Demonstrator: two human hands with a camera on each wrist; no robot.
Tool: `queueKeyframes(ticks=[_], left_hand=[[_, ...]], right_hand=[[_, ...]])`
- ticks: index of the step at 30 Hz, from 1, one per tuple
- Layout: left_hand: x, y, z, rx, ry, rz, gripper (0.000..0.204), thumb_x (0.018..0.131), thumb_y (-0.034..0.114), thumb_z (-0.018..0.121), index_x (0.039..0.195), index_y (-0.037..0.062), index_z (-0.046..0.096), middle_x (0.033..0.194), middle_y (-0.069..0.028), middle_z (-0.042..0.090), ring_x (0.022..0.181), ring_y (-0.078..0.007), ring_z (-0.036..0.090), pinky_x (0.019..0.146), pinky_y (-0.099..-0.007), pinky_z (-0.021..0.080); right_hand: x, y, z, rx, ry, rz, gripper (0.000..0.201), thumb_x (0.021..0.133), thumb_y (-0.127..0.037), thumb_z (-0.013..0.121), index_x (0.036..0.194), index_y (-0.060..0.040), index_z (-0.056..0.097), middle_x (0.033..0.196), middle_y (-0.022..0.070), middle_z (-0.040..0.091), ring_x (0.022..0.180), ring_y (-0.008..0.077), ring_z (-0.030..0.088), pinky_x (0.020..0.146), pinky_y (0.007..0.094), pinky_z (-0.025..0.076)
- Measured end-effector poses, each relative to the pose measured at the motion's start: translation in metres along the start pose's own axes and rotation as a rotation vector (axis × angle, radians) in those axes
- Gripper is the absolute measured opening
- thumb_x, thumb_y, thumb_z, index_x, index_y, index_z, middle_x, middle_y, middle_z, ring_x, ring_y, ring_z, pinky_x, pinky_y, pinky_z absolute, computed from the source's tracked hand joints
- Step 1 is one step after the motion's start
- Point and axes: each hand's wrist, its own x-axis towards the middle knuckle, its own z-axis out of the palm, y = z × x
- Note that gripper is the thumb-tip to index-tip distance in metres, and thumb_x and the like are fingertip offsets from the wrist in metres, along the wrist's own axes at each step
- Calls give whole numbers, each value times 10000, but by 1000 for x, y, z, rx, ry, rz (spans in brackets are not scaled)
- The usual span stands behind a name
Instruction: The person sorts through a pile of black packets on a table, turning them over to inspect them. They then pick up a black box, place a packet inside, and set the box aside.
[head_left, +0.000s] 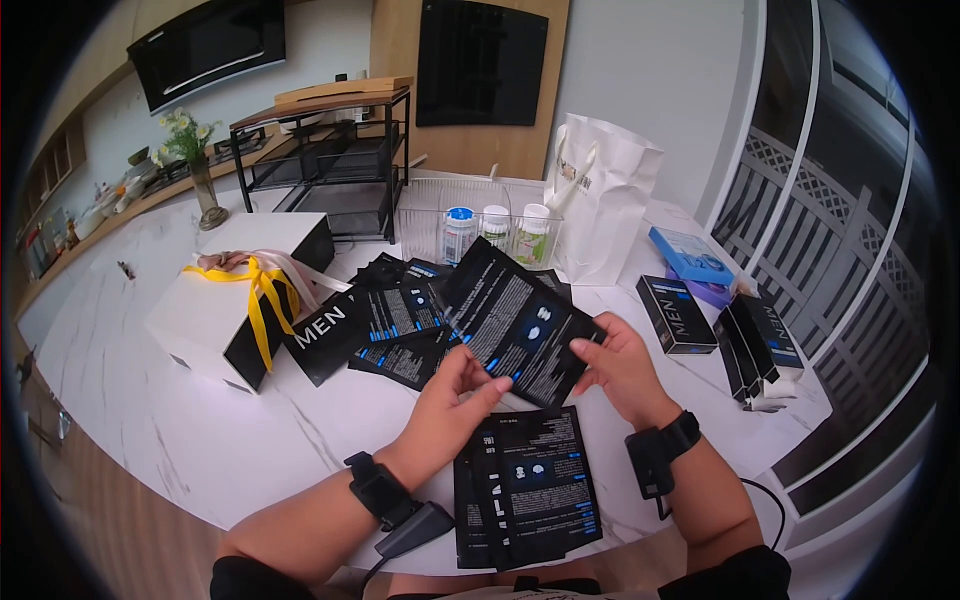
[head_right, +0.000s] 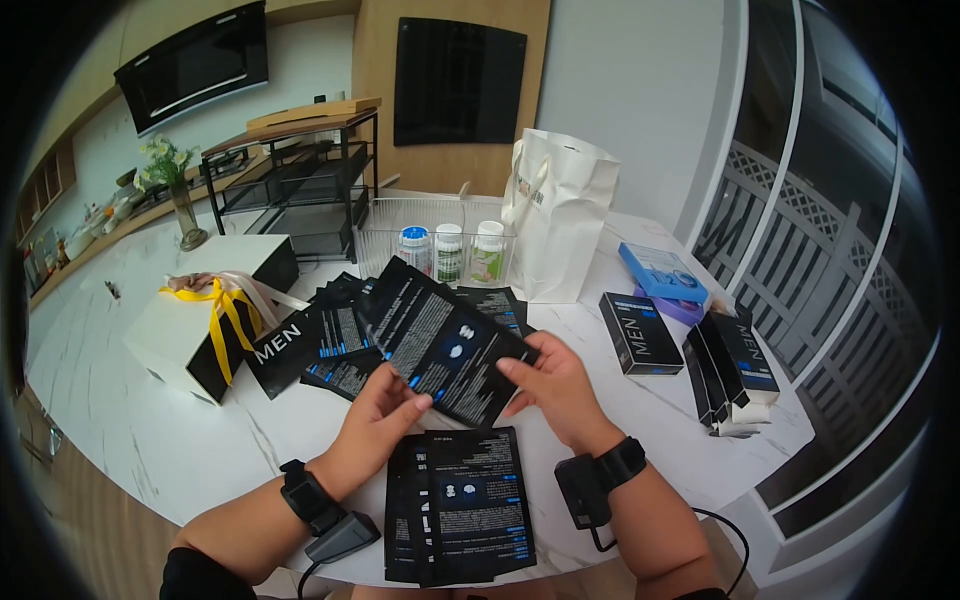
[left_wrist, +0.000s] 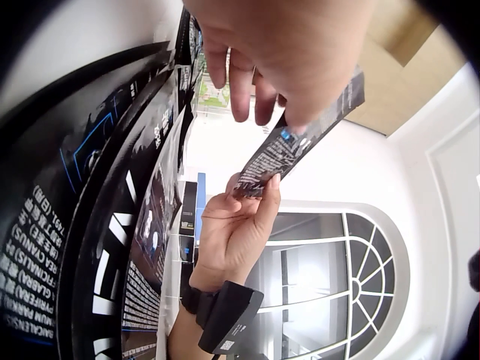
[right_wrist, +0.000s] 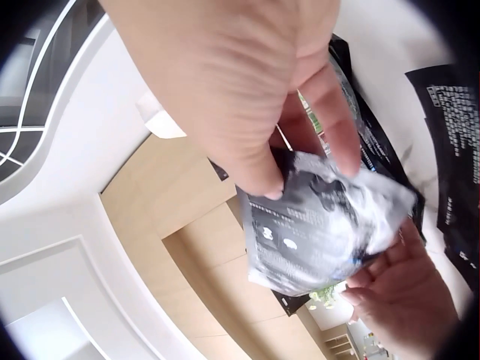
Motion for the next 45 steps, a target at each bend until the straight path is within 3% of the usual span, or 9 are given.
queueKeyframes(ticks=[3,4,8,15,21,27,33,38,45], left_hand=[[2,13,4,-311,95,21,297,885,48,476,1170,27,395,1068,-63,559,915,-115,546,805,-272,445],[2,12,1,-270,129,-14,272,889,54,474,1150,26,406,994,-49,593,819,-95,576,715,-235,464],[-2,15,4,-207,12,-53,208,883,52,489,1084,27,443,978,-21,593,796,-40,557,612,-164,433],[-5,11,8,-150,-105,-107,236,874,65,515,1102,24,471,858,25,581,694,-2,496,603,-160,410],[-4,9,6,-216,73,-117,203,896,112,499,1079,25,508,936,15,590,811,-19,518,680,-192,433],[-7,7,9,-126,9,-164,173,900,141,502,1021,24,542,874,28,590,761,-19,516,672,-181,427],[-7,8,4,54,110,-133,221,920,194,470,980,1,561,790,17,560,737,-26,471,667,-178,394],[-8,14,8,-46,56,-135,229,916,204,482,967,-5,562,786,22,552,727,-31,459,663,-185,390],[-6,6,3,122,94,-118,228,909,203,496,950,-10,568,775,18,553,722,-29,461,655,-188,396]], right_hand=[[-13,-12,6,7,-214,150,325,837,-108,575,1101,17,433,860,100,612,645,152,610,460,253,510],[-16,-17,2,-37,-380,178,386,875,-206,529,1161,22,405,947,104,596,757,154,610,569,266,520],[-5,-1,-5,191,-341,-51,440,912,-315,388,1212,6,375,1123,100,537,1022,148,533,867,259,429],[-7,-1,6,-11,-9,-10,183,899,-127,461,1057,-39,482,931,21,589,815,52,557,652,200,474],[-12,5,17,-36,-120,-32,118,890,-45,451,1002,-11,469,892,22,582,791,49,540,722,183,427],[-10,12,17,-78,-86,-83,86,890,-72,487,956,-17,480,820,-13,554,749,11,504,639,165,413],[-28,0,24,-624,-170,-271,120,879,-132,524,842,-22,493,653,-26,504,590,-1,426,503,185,342],[-18,8,23,-401,-76,-193,149,871,-126,532,781,-17,483,642,-22,506,575,4,426,487,198,339],[-33,-6,32,-619,-183,-299,143,867,-135,535,808,-13,490,634,11,510,558,37,420,504,212,350]])
